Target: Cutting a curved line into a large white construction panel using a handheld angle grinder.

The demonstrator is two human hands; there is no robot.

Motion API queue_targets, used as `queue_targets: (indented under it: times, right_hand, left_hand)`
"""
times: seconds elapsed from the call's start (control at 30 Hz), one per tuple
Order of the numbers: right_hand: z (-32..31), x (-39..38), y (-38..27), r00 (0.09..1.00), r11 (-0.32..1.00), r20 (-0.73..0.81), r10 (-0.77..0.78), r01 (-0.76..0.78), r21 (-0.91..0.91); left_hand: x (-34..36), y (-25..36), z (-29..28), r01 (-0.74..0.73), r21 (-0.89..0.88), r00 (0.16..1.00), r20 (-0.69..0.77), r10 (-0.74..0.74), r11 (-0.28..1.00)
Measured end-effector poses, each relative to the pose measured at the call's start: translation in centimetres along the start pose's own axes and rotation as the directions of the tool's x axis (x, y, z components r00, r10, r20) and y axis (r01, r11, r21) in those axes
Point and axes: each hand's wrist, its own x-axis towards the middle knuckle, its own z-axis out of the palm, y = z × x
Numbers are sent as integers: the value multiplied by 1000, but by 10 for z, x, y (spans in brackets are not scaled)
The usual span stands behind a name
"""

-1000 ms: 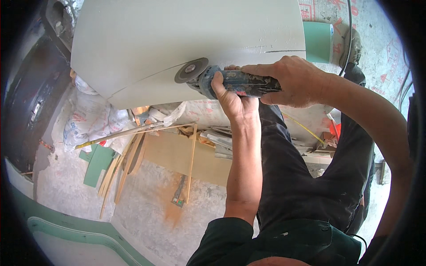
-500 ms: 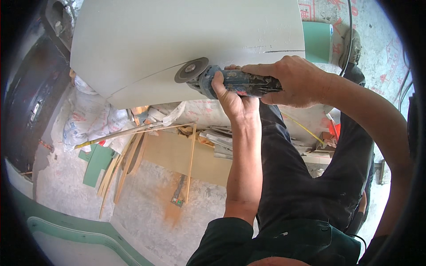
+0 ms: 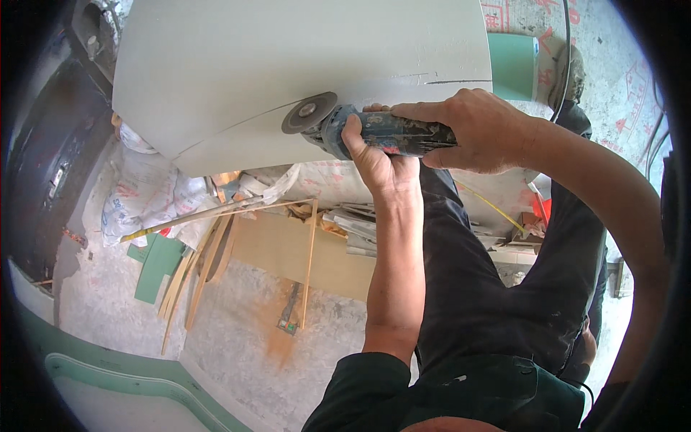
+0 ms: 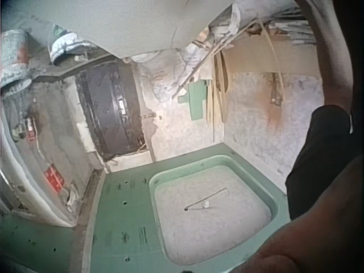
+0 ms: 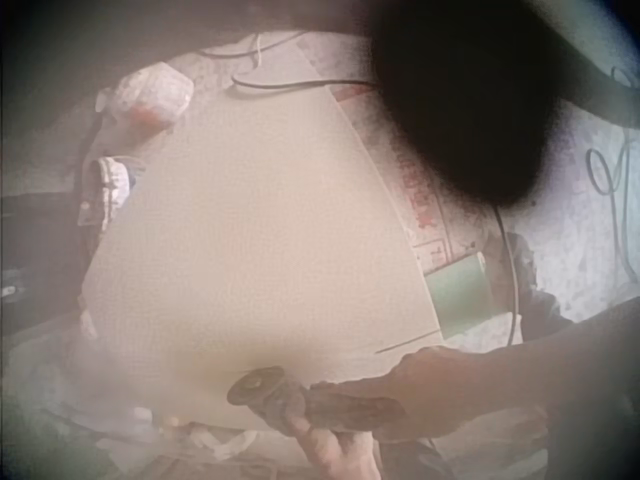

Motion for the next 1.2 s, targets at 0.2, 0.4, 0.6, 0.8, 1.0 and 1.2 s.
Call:
queue_targets:
  times: [0.2,0.4,0.6,0.8,1.0,1.2]
  right_hand:
    - [-1,0,0,1000,1000,19,2,-1,-30]
    - [0,1,2,1000,1000,18,-18,18,-15]
    - [-1,0,2,1000,999,5,-20,21,-24]
    - [-3,0,0,998,1000,51,25,-24,-16]
    - [-1,-1,1,999,999,36,30,-30,-26]
    - [-3,-2,2,998,999,52,37,-35,-26]
  left_hand:
    - [0,-1,1,4,-5,1000,-20,-4,1000]
    - [-1,-1,1,-17,11,1000,-1,17,1000]
    - [-1,-2,2,-14,8,1000,-16,14,1000]
    - [1,-1,-2,4,-4,1000,4,-4,1000]
    - [-2,-3,2,-4,21,1000,18,3,1000]
    - [-4,-5,5,-32,28,999,-25,33,999]
